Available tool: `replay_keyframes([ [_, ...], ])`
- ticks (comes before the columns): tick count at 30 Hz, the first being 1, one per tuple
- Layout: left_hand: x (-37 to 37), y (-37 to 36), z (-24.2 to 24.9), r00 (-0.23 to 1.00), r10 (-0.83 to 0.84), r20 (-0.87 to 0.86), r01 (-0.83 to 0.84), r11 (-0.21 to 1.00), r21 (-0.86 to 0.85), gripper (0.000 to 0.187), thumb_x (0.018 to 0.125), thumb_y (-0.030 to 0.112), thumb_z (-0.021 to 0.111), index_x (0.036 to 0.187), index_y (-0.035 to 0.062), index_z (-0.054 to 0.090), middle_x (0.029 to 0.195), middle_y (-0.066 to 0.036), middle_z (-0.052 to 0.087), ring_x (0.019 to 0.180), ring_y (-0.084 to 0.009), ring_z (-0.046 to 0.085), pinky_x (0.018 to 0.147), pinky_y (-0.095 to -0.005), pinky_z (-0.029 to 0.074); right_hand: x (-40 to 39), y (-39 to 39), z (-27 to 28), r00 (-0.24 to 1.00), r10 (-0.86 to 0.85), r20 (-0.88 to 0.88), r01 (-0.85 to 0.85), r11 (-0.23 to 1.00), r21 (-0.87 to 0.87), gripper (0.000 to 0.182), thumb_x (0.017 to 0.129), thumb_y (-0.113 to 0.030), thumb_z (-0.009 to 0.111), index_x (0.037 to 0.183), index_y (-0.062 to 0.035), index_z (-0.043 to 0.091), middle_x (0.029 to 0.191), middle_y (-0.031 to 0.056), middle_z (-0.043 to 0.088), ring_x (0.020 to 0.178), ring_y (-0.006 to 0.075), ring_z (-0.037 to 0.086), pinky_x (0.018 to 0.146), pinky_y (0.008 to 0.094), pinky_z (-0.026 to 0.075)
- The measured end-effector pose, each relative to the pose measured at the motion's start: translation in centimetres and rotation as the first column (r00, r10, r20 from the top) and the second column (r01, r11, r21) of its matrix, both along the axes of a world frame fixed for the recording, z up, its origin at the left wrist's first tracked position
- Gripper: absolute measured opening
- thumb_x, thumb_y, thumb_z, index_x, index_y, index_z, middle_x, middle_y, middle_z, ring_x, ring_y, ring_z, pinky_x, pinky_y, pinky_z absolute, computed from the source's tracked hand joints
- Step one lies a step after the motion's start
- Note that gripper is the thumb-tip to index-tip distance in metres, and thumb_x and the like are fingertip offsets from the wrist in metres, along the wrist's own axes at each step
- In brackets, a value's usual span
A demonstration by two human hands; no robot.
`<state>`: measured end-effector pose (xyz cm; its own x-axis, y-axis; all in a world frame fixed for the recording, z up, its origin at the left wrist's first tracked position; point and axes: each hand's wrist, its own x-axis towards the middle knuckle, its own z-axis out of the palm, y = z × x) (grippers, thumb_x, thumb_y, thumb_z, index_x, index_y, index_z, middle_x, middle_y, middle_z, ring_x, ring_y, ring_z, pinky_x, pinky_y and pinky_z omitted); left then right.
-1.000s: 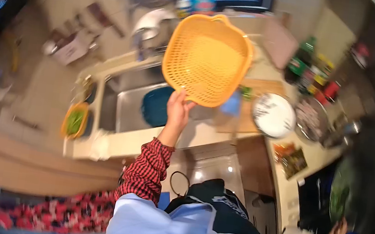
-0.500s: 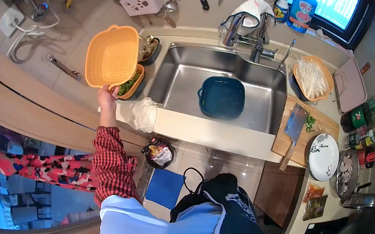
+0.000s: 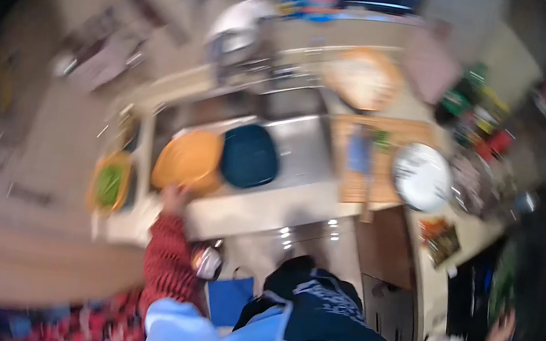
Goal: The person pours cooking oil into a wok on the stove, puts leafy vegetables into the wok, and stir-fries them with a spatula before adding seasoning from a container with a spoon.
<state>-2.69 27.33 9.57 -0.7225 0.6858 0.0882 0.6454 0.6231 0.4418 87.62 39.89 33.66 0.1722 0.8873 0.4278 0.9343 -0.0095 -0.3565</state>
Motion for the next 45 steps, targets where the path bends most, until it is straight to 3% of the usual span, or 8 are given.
replay_keyframes([
  [5, 1.9, 3.5, 2.1, 0.176, -0.419, 0.891, -0.373, 0.809, 0.454, 0.032, 0.073, 0.029, 0.053, 0.095, 0.0063, 0.049, 0.091, -0.011, 0.053, 0.083, -0.0257, 0.053, 0.074, -0.0380, 0.044, -9.5, 4.1, 3.7, 0.961, -0.180, 0.208, 0.203, 0.974, -0.096, 0.028, 0.063, -0.003, 0.053, 0.091, -0.0050, 0.054, 0.083, 0.0158, 0.050, 0.081, 0.0330, 0.051, 0.068, 0.0357, 0.042],
  [7, 7.4, 8.1, 3.3, 0.792, -0.587, 0.168, 0.279, 0.593, 0.755, 0.052, 0.066, 0.036, 0.059, 0.101, 0.0007, 0.045, 0.091, -0.010, 0.054, 0.078, -0.0253, 0.054, 0.066, -0.0339, 0.047, -8.0, 3.2, 3.0, 0.960, -0.198, 0.197, 0.207, 0.978, -0.022, 0.026, 0.066, -0.014, 0.061, 0.090, -0.0087, 0.053, 0.081, 0.0139, 0.047, 0.073, 0.0337, 0.051, 0.061, 0.0375, 0.043],
  [10, 12.1, 22.7, 5.9, -0.036, -0.205, 0.978, -0.404, 0.898, 0.173, 0.021, 0.075, 0.022, 0.052, 0.093, 0.0118, 0.051, 0.081, -0.002, 0.052, 0.071, -0.0144, 0.049, 0.066, -0.0301, 0.038, -6.6, 2.3, 2.9, 0.968, -0.166, 0.186, 0.169, 0.986, 0.000, 0.026, 0.068, -0.022, 0.062, 0.090, -0.0132, 0.054, 0.085, 0.0139, 0.048, 0.068, 0.0339, 0.055, 0.057, 0.0392, 0.046],
  [16, 50.9, 30.8, 38.1, 0.058, -0.998, 0.017, 0.594, 0.049, 0.803, 0.030, 0.074, 0.004, 0.045, 0.103, -0.0020, 0.049, 0.095, -0.008, 0.051, 0.097, -0.0173, 0.046, 0.086, -0.0278, 0.035, -2.1, 0.3, 3.1, 0.980, -0.132, 0.147, 0.126, 0.991, 0.045, 0.030, 0.067, -0.026, 0.063, 0.094, -0.0152, 0.056, 0.089, 0.0130, 0.049, 0.068, 0.0321, 0.055, 0.058, 0.0370, 0.047],
  [21, 76.6, 22.1, 55.7, -0.118, -0.282, -0.952, 0.395, -0.893, 0.215, 0.041, 0.059, 0.003, 0.055, 0.099, 0.0015, 0.052, 0.091, -0.013, 0.049, 0.086, -0.0268, 0.049, 0.074, -0.0342, 0.040, 1.6, -0.8, 4.4, 0.989, -0.048, 0.137, 0.033, 0.993, 0.111, 0.033, 0.066, -0.035, 0.064, 0.090, -0.0140, 0.056, 0.083, 0.0112, 0.048, 0.067, 0.0300, 0.054, 0.054, 0.0351, 0.047],
  [36, 99.6, 16.5, 63.4, 0.527, 0.350, -0.775, 0.653, -0.750, 0.104, 0.033, 0.060, 0.011, 0.052, 0.088, -0.0058, 0.052, 0.099, -0.008, 0.037, 0.090, -0.0193, 0.035, 0.084, -0.0381, 0.022, 12.1, -2.7, 6.5, 0.984, 0.084, 0.156, -0.082, 0.996, -0.017, 0.033, 0.063, -0.017, 0.056, 0.096, -0.0132, 0.050, 0.078, 0.0115, 0.048, 0.055, 0.0288, 0.054, 0.047, 0.0361, 0.046],
  [41, 91.3, 21.1, 50.7, -0.153, -0.163, -0.975, 0.407, -0.909, 0.089, 0.043, 0.062, 0.005, 0.055, 0.105, 0.0034, 0.050, 0.102, -0.014, 0.046, 0.096, -0.0295, 0.045, 0.080, -0.0364, 0.035, 12.7, -3.7, 9.8, 0.962, 0.198, 0.188, -0.199, 0.980, -0.012, 0.038, 0.060, -0.013, 0.062, 0.096, -0.0128, 0.050, 0.083, 0.0105, 0.048, 0.062, 0.0297, 0.054, 0.053, 0.0375, 0.045],
  [45, 84.8, 27.6, 24.0, -0.399, -0.877, 0.267, 0.823, -0.214, 0.527, 0.044, 0.073, 0.015, 0.055, 0.111, -0.0014, 0.041, 0.098, -0.016, 0.048, 0.096, -0.0276, 0.046, 0.082, -0.0356, 0.037, 11.5, -2.6, 9.7, 0.942, 0.300, 0.147, -0.279, 0.949, -0.150, 0.039, 0.059, -0.011, 0.061, 0.097, -0.0131, 0.050, 0.086, 0.0113, 0.049, 0.063, 0.0297, 0.055, 0.053, 0.0372, 0.046],
])
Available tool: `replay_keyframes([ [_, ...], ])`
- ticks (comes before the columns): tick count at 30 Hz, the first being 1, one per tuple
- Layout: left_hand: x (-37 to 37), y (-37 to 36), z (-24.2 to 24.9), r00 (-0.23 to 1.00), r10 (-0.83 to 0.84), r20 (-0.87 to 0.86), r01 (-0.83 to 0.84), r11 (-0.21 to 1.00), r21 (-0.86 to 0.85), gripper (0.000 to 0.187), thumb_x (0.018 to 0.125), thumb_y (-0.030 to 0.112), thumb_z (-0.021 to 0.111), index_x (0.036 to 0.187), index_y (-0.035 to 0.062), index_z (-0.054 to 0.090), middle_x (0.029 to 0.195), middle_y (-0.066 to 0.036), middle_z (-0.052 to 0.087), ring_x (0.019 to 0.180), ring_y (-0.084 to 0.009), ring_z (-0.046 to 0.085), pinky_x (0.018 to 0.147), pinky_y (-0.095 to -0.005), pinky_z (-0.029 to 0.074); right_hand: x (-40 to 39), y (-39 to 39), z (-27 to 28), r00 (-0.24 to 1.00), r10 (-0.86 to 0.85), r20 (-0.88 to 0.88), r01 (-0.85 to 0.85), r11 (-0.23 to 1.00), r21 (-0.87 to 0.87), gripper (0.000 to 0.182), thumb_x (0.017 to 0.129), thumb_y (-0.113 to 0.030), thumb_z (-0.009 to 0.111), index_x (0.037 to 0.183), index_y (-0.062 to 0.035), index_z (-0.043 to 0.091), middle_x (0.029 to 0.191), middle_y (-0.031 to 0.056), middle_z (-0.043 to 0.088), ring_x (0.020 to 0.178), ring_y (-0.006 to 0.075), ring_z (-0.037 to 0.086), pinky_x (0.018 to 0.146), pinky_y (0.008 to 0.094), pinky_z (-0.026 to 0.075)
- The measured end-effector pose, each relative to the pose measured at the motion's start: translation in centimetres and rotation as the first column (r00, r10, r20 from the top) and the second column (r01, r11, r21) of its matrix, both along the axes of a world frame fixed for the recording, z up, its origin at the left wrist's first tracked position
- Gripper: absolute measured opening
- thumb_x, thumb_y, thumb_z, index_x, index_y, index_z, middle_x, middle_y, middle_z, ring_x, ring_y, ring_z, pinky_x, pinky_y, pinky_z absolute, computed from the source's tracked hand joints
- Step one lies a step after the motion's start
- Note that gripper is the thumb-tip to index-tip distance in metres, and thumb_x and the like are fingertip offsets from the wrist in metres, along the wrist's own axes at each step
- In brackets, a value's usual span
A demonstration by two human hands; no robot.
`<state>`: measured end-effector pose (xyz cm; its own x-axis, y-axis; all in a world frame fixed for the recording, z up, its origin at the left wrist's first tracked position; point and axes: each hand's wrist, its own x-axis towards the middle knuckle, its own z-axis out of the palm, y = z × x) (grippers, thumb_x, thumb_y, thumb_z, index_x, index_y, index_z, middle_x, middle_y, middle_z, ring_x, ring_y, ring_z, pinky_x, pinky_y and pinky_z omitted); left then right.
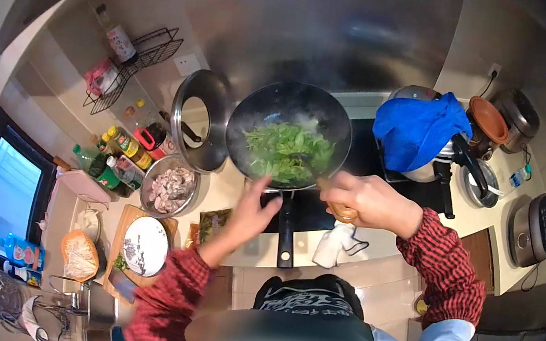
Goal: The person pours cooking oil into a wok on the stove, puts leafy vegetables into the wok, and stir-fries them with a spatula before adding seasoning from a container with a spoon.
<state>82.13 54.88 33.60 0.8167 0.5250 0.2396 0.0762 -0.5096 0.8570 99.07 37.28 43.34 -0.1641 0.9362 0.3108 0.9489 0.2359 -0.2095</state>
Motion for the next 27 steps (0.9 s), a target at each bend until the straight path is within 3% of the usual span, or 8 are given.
replay_keyframes([
  [1, -1.3, -1.1, -1.9, 0.987, 0.038, -0.157, -0.116, 0.843, -0.525, 0.043, 0.074, 0.021, 0.056, 0.109, 0.0001, 0.041, 0.097, -0.011, 0.049, 0.092, -0.0215, 0.048, 0.077, -0.0326, 0.041, -0.2, 0.9, -0.7, 0.999, 0.040, -0.002, -0.040, 0.999, -0.026, 0.039, 0.059, -0.010, 0.061, 0.097, -0.0132, 0.051, 0.087, 0.0115, 0.049, 0.063, 0.0297, 0.055, 0.053, 0.0370, 0.046],
  [2, -2.1, -2.4, -5.4, 0.972, 0.022, -0.234, -0.182, 0.696, -0.695, 0.042, 0.076, 0.028, 0.055, 0.108, 0.0044, 0.040, 0.096, -0.007, 0.049, 0.089, -0.0178, 0.050, 0.069, -0.0328, 0.044, -0.1, 2.2, -1.3, 0.997, 0.046, 0.054, -0.044, 0.998, -0.035, 0.037, 0.060, -0.009, 0.060, 0.096, -0.0125, 0.051, 0.087, 0.0112, 0.050, 0.062, 0.0292, 0.055, 0.053, 0.0366, 0.046],
  [3, -2.5, -3.3, -9.0, 0.986, -0.137, -0.093, -0.047, 0.307, -0.950, 0.038, 0.079, 0.031, 0.050, 0.108, 0.0082, 0.041, 0.090, -0.008, 0.051, 0.081, -0.0190, 0.053, 0.064, -0.0357, 0.046, 0.3, 3.6, -1.7, 0.998, 0.013, 0.059, -0.013, 1.000, -0.008, 0.036, 0.060, -0.009, 0.059, 0.095, -0.0119, 0.051, 0.086, 0.0111, 0.050, 0.062, 0.0290, 0.055, 0.053, 0.0366, 0.046],
  [4, -2.7, -5.3, -7.0, 0.989, -0.137, -0.049, -0.046, 0.030, -0.999, 0.032, 0.082, 0.029, 0.046, 0.108, 0.0110, 0.041, 0.078, -0.008, 0.053, 0.076, -0.0214, 0.054, 0.060, -0.0382, 0.046, 0.7, 5.1, -2.1, 0.998, -0.020, 0.063, 0.019, 1.000, 0.019, 0.035, 0.061, -0.010, 0.059, 0.095, -0.0114, 0.050, 0.085, 0.0109, 0.050, 0.062, 0.0288, 0.055, 0.053, 0.0366, 0.046],
  [6, -2.3, -6.2, -9.0, 0.976, -0.009, 0.219, 0.216, -0.120, -0.969, 0.024, 0.084, 0.023, 0.044, 0.103, 0.0097, 0.042, 0.065, -0.006, 0.048, 0.059, -0.0163, 0.050, 0.051, -0.0303, 0.043, 0.9, 6.9, -1.8, 0.997, -0.018, 0.076, 0.016, 1.000, 0.025, 0.027, 0.062, -0.010, 0.057, 0.089, -0.0101, 0.052, 0.083, 0.0105, 0.051, 0.062, 0.0287, 0.055, 0.053, 0.0370, 0.046],
  [14, -5.6, -7.3, -3.6, 0.987, 0.021, 0.158, 0.158, -0.002, -0.987, 0.011, 0.083, 0.013, 0.047, 0.089, 0.0072, 0.040, 0.063, -0.004, 0.044, 0.050, -0.0124, 0.043, 0.043, -0.0267, 0.038, 0.2, 9.1, 0.4, 0.996, -0.016, -0.090, 0.032, 0.983, 0.181, 0.025, 0.065, -0.011, 0.060, 0.089, -0.0080, 0.055, 0.075, 0.0118, 0.053, 0.065, 0.0297, 0.054, 0.057, 0.0355, 0.044],
  [22, -7.2, -7.1, -3.5, 0.993, 0.009, 0.118, 0.118, 0.006, -0.993, 0.011, 0.084, 0.013, 0.046, 0.088, 0.0056, 0.039, 0.064, -0.004, 0.044, 0.050, -0.0117, 0.043, 0.042, -0.0253, 0.037, 7.2, 8.4, 4.4, 0.546, -0.648, -0.531, 0.763, 0.647, -0.004, 0.018, 0.074, -0.018, 0.056, 0.069, 0.0003, 0.057, 0.056, 0.0077, 0.057, 0.052, 0.0111, 0.055, 0.048, 0.0258, 0.043],
  [27, -7.5, -7.1, -3.0, 0.995, 0.000, 0.098, 0.098, 0.019, -0.995, 0.012, 0.083, 0.013, 0.047, 0.088, 0.0052, 0.040, 0.064, -0.005, 0.044, 0.049, -0.0121, 0.044, 0.041, -0.0256, 0.038, 11.2, 11.5, -5.8, 0.282, -0.184, -0.942, 0.585, 0.811, 0.016, 0.019, 0.076, -0.018, 0.059, 0.085, -0.0013, 0.056, 0.075, 0.0056, 0.058, 0.059, 0.0091, 0.056, 0.051, 0.0200, 0.043],
])
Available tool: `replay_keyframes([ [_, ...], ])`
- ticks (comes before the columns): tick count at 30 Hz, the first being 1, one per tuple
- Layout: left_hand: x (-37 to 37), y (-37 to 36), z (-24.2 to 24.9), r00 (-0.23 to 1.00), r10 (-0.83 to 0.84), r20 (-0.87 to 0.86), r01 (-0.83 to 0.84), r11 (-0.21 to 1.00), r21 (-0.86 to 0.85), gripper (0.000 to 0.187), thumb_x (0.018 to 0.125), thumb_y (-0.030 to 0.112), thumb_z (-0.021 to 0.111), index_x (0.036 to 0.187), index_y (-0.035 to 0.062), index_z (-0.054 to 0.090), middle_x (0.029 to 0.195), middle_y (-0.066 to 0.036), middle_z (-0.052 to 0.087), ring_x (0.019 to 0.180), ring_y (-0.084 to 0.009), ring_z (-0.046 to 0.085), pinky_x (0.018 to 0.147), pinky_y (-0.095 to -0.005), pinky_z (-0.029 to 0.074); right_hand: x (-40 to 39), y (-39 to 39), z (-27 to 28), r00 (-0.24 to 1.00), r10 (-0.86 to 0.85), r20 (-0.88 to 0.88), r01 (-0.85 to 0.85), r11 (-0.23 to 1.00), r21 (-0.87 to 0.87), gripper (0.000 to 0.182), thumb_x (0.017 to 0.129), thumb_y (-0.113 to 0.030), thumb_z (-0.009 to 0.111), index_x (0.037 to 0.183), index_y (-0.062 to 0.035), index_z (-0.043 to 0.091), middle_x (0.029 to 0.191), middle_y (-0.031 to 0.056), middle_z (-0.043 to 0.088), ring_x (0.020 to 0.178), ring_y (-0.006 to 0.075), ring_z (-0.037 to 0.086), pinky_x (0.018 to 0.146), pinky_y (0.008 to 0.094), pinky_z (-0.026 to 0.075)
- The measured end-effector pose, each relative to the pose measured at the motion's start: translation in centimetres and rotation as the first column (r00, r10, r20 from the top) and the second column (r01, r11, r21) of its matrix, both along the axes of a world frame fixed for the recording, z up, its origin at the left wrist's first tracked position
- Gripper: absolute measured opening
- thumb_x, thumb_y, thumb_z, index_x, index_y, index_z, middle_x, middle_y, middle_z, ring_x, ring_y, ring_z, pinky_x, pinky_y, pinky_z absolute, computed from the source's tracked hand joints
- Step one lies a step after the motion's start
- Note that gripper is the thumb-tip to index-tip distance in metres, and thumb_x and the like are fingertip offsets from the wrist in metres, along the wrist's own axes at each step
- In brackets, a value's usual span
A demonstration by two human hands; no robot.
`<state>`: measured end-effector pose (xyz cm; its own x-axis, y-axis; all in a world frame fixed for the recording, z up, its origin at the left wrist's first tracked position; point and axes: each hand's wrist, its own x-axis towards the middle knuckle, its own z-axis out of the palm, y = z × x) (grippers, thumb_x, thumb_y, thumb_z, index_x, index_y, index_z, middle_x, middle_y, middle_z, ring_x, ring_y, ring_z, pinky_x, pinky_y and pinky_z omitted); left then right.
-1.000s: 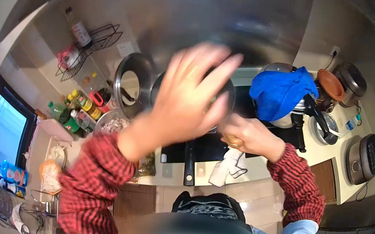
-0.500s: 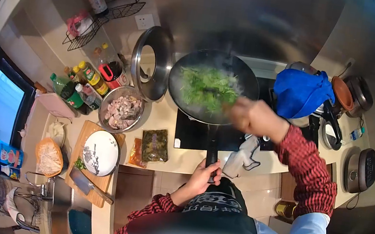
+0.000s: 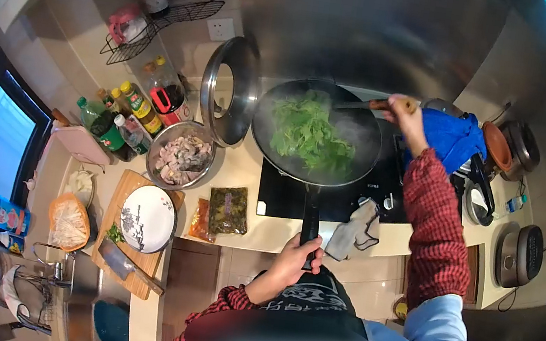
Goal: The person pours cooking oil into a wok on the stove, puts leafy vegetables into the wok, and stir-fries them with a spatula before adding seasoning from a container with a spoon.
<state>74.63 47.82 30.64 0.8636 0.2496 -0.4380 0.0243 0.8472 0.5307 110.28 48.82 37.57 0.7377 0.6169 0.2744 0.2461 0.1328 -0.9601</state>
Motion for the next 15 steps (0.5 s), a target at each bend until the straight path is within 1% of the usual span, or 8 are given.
replay_keyframes([
  [1, 0.1, 0.1, 0.2, 1.000, 0.006, 0.006, -0.006, 1.000, 0.002, 0.012, 0.083, 0.013, 0.047, 0.088, 0.0052, 0.040, 0.064, -0.005, 0.044, 0.049, -0.0121, 0.044, 0.041, -0.0256, 0.038, -0.9, 0.2, -0.9, 0.995, 0.079, -0.062, -0.077, 0.996, 0.033, 0.019, 0.075, -0.016, 0.059, 0.088, -0.0023, 0.056, 0.080, 0.0048, 0.058, 0.063, 0.0098, 0.056, 0.055, 0.0206, 0.044],
  [3, -0.3, 0.0, 0.4, 0.998, -0.021, -0.056, 0.021, 1.000, 0.008, 0.013, 0.082, 0.013, 0.048, 0.088, 0.0051, 0.039, 0.064, -0.005, 0.044, 0.049, -0.0124, 0.045, 0.041, -0.0258, 0.038, -3.4, -0.7, -0.5, 0.926, 0.214, 0.312, -0.175, 0.974, -0.147, 0.017, 0.074, -0.012, 0.061, 0.088, -0.0028, 0.056, 0.085, 0.0042, 0.057, 0.076, 0.0125, 0.055, 0.066, 0.0237, 0.043],
  [4, -0.1, 0.0, -0.4, 0.999, -0.013, -0.039, 0.013, 1.000, -0.007, 0.018, 0.082, 0.013, 0.049, 0.094, 0.0043, 0.040, 0.065, -0.006, 0.046, 0.048, -0.0140, 0.044, 0.041, -0.0281, 0.039, -5.0, -1.4, 1.6, 0.787, 0.321, 0.527, -0.231, 0.945, -0.231, 0.019, 0.071, -0.008, 0.062, 0.088, -0.0031, 0.056, 0.086, 0.0047, 0.056, 0.084, 0.0153, 0.053, 0.073, 0.0268, 0.041],
  [6, 0.0, 0.3, -0.8, 1.000, -0.011, -0.021, 0.010, 1.000, -0.020, 0.018, 0.082, 0.013, 0.049, 0.095, 0.0041, 0.040, 0.065, -0.007, 0.046, 0.048, -0.0142, 0.044, 0.041, -0.0283, 0.039, -8.4, -3.0, 6.4, 0.452, 0.564, 0.691, -0.331, 0.825, -0.458, 0.021, 0.067, -0.005, 0.063, 0.088, -0.0025, 0.056, 0.082, 0.0103, 0.054, 0.080, 0.0235, 0.053, 0.070, 0.0305, 0.042],
  [9, 0.1, 0.7, -1.1, 1.000, 0.000, -0.007, 0.000, 1.000, -0.029, 0.018, 0.082, 0.012, 0.048, 0.095, 0.0039, 0.039, 0.065, -0.007, 0.045, 0.049, -0.0149, 0.044, 0.041, -0.0281, 0.038, -12.6, -6.2, 11.8, 0.263, 0.737, 0.623, -0.332, 0.675, -0.659, 0.021, 0.066, -0.006, 0.063, 0.086, -0.0051, 0.058, 0.085, 0.0093, 0.054, 0.075, 0.0268, 0.056, 0.063, 0.0323, 0.045],
  [11, 0.0, 0.8, -1.1, 1.000, -0.004, 0.012, 0.005, 0.999, -0.054, 0.017, 0.082, 0.011, 0.048, 0.095, 0.0038, 0.039, 0.064, -0.007, 0.045, 0.049, -0.0153, 0.044, 0.041, -0.0276, 0.038, -14.8, -7.9, 14.4, 0.219, 0.795, 0.566, -0.311, 0.607, -0.731, 0.021, 0.065, -0.008, 0.062, 0.086, -0.0073, 0.058, 0.085, 0.0087, 0.054, 0.071, 0.0278, 0.056, 0.059, 0.0333, 0.045],
  [13, 0.2, 0.9, -1.0, 1.000, -0.005, -0.001, 0.005, 0.999, -0.038, 0.016, 0.082, 0.011, 0.047, 0.094, 0.0040, 0.039, 0.064, -0.007, 0.045, 0.049, -0.0148, 0.044, 0.042, -0.0274, 0.037, -15.6, -8.4, 14.7, 0.205, 0.837, 0.507, -0.283, 0.547, -0.788, 0.021, 0.065, -0.009, 0.062, 0.086, -0.0074, 0.058, 0.084, 0.0092, 0.054, 0.070, 0.0285, 0.056, 0.059, 0.0337, 0.045],
  [15, 0.6, 1.1, -1.0, 0.999, 0.001, 0.044, 0.000, 1.000, -0.025, 0.016, 0.082, 0.011, 0.047, 0.094, 0.0042, 0.039, 0.065, -0.007, 0.045, 0.050, -0.0144, 0.044, 0.042, -0.0275, 0.038, -14.5, -6.9, 12.3, 0.254, 0.805, 0.536, -0.247, 0.590, -0.769, 0.020, 0.065, -0.009, 0.062, 0.085, -0.0067, 0.058, 0.083, 0.0097, 0.054, 0.070, 0.0287, 0.056, 0.058, 0.0334, 0.045],
])
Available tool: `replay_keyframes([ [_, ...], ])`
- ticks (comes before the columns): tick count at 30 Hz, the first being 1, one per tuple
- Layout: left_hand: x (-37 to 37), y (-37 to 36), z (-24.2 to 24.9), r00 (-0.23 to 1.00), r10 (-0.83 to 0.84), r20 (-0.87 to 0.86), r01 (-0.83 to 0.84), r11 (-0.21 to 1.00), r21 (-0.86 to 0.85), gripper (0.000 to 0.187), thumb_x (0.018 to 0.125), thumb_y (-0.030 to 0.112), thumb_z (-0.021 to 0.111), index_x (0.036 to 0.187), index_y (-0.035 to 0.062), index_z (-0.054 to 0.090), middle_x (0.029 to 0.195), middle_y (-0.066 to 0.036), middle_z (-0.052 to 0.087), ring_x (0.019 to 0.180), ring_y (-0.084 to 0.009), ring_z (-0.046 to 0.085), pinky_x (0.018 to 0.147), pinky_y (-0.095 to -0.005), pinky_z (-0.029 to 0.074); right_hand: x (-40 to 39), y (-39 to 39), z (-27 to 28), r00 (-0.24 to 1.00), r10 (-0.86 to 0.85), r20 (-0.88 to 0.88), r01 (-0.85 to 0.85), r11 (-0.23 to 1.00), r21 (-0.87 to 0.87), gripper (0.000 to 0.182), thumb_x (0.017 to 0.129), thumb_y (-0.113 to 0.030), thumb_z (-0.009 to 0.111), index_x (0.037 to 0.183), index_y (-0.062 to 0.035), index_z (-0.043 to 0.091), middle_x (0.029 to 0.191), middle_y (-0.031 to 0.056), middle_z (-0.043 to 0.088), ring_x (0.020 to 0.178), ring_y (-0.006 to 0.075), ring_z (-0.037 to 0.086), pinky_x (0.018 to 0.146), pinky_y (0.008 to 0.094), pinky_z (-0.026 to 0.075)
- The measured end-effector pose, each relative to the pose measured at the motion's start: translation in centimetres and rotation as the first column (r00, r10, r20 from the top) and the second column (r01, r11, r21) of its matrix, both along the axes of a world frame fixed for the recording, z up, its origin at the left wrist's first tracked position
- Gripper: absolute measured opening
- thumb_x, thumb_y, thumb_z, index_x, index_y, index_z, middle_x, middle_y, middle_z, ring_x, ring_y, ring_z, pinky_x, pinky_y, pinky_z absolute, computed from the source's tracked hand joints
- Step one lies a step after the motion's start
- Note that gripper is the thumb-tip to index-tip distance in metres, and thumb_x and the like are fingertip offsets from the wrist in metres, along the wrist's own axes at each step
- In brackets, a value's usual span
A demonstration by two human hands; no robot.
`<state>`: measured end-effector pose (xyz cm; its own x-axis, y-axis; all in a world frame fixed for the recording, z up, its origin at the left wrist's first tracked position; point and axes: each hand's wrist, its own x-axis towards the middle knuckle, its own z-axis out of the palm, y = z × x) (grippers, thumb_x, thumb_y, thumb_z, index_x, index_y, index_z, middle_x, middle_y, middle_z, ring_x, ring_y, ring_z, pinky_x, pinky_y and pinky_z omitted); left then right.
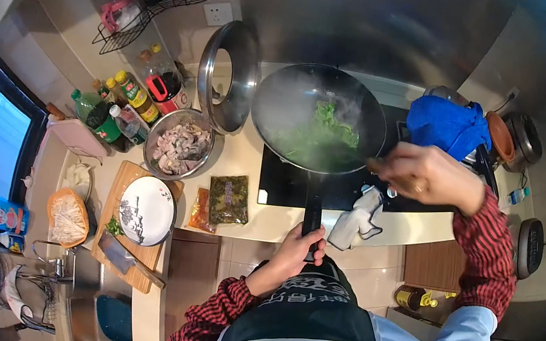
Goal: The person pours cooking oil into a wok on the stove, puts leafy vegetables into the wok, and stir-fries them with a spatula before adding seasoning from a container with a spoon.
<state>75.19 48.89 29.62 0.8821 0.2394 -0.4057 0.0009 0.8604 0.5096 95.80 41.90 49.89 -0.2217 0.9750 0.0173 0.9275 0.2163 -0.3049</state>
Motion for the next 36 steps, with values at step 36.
replay_keyframes([
  [36, -2.3, 0.3, -1.2, 1.000, -0.009, -0.015, 0.010, 0.999, 0.052, 0.011, 0.081, 0.013, 0.050, 0.083, 0.0071, 0.042, 0.065, -0.004, 0.047, 0.050, -0.0127, 0.045, 0.042, -0.0269, 0.038, -5.0, -0.5, -6.7, 0.988, -0.156, -0.015, 0.155, 0.948, 0.280, 0.016, 0.067, -0.009, 0.058, 0.082, -0.0063, 0.055, 0.074, 0.0108, 0.049, 0.060, 0.0305, 0.052, 0.051, 0.0356, 0.042],
])
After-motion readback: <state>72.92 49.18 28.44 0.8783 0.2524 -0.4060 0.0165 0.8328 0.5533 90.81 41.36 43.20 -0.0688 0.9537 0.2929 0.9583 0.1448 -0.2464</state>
